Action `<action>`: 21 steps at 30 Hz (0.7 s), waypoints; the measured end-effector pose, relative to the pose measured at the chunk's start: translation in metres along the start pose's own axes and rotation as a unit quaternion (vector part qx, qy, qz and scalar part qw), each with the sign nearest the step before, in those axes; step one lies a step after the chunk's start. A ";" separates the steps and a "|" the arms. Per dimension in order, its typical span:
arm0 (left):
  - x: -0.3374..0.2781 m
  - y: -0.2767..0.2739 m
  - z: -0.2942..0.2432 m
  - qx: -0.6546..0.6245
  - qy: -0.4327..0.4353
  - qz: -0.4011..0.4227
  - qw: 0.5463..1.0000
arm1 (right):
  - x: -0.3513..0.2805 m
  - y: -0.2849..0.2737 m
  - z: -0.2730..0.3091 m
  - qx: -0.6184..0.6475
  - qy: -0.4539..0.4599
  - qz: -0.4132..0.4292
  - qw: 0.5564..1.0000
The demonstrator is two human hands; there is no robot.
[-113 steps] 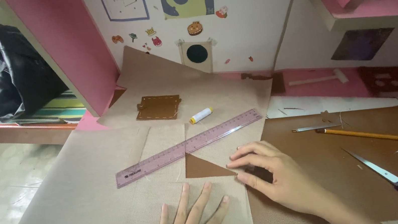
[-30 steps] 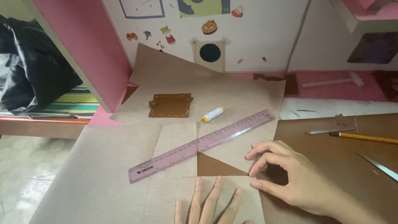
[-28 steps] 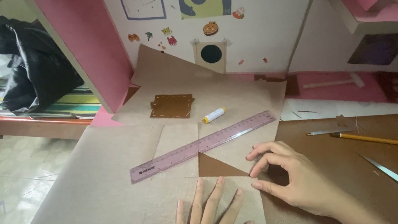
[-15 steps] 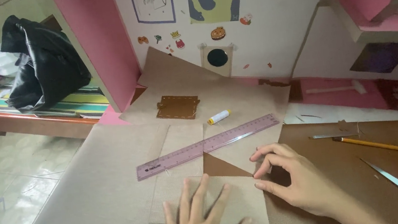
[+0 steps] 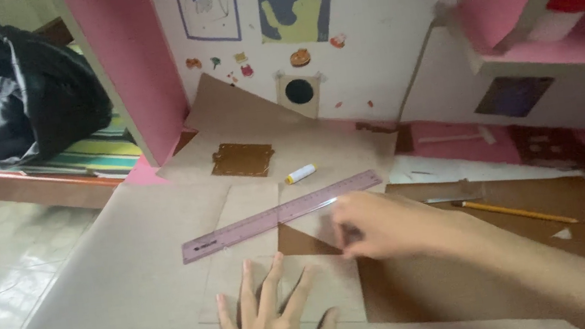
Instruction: Marking leather with a pencil and ruler before cutting it with scissors
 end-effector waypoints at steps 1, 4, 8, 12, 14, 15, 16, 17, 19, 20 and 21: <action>-0.001 0.001 -0.001 0.012 0.007 -0.005 1.000 | 0.011 -0.012 0.017 -0.008 -0.028 -0.012 1.000; -0.001 -0.001 -0.001 0.023 0.013 -0.002 1.000 | 0.035 -0.037 0.070 -0.008 -0.030 -0.038 0.999; -0.006 0.009 0.004 0.021 0.006 0.043 0.999 | 0.075 -0.020 0.098 0.041 -0.015 -0.089 0.995; -0.011 0.024 0.010 0.004 -0.006 0.100 0.995 | 0.086 -0.001 0.113 0.056 0.029 -0.059 0.996; -0.011 0.024 0.009 -0.006 0.001 0.102 0.995 | 0.088 -0.001 0.119 0.051 0.036 -0.058 0.996; -0.010 0.022 0.008 -0.006 0.001 0.102 0.995 | 0.090 -0.002 0.120 0.051 0.036 -0.058 0.996; -0.009 0.021 0.008 -0.017 -0.003 0.118 0.993 | 0.091 -0.001 0.121 0.048 0.041 -0.053 0.997; -0.009 0.021 0.008 -0.029 -0.006 0.134 0.990 | 0.092 0.000 0.121 0.045 0.047 -0.049 0.997; -0.007 0.015 0.006 -0.030 -0.002 0.109 0.994 | 0.092 0.000 0.126 0.057 0.050 -0.037 0.996; -0.006 0.011 0.005 -0.031 0.000 0.081 0.996 | 0.091 0.000 0.128 0.068 0.053 -0.025 0.996; -0.007 0.012 0.005 -0.031 0.001 0.081 0.996 | 0.093 0.000 0.126 0.068 0.054 -0.025 0.996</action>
Point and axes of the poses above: each hand's wrist, its own x-axis towards the middle knuckle, its own y-axis out of the palm, z = x × y, the point moved 8 cm from there along x, towards the middle knuckle, and after that the axes turned 11 degrees about -y, right-handed, at the moved point
